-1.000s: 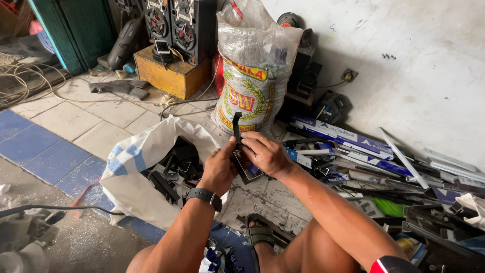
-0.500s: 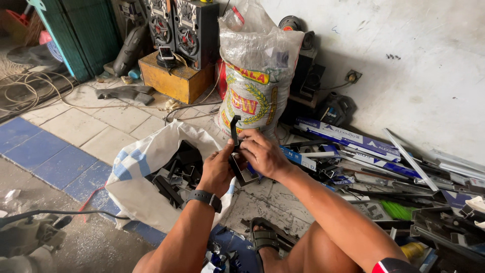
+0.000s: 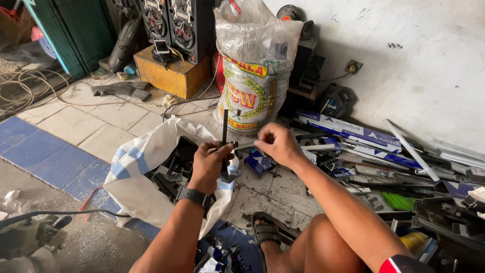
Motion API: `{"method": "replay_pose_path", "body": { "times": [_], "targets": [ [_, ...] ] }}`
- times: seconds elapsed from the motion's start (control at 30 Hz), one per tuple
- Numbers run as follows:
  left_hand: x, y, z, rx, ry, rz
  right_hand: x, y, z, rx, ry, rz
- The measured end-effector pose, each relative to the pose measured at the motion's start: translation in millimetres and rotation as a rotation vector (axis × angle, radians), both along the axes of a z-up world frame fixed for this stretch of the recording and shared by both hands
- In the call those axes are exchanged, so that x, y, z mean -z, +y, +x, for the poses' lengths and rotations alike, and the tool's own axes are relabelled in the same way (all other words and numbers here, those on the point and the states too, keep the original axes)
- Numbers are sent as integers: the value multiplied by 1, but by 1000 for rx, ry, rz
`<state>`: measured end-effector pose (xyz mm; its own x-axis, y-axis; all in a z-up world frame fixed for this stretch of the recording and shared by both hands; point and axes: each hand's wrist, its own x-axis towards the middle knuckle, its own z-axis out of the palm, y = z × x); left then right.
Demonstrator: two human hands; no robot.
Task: The person sits on the floor and sorts through a pile of metal parts and packaging. They pick up small metal pieces, remove them from blue and white packaging, and place them into a large white sack. The person also handles longer metal profiles and places them into the sack.
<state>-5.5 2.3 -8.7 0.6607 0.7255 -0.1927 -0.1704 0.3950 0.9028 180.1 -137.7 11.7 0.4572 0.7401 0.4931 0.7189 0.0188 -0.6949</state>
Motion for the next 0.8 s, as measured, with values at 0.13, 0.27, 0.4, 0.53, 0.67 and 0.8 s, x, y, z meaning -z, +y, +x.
{"method": "replay_pose_path", "body": {
  "times": [0.13, 0.27, 0.4, 0.53, 0.67, 0.8],
  "targets": [
    [-4, 9, -12, 53, 145, 400, -35, -10, -27, -142, 712, 5],
    [-11, 3, -23, 138, 197, 723, -35, -10, -32, -220, 779, 73],
    [-8, 8, -24, 116, 263, 908, -20, -3, -27, -204, 563, 96],
    [-4, 12, -26, 91, 268, 1046, -24, 1, -41, -100, 598, 79],
    [-7, 11, -27, 76, 278, 1043, -8, 7, -34, -5, 717, 70],
    [-9, 15, -29, 143, 378, 1017, 0, 12, -30, 64, 772, 36]
  ]
}}
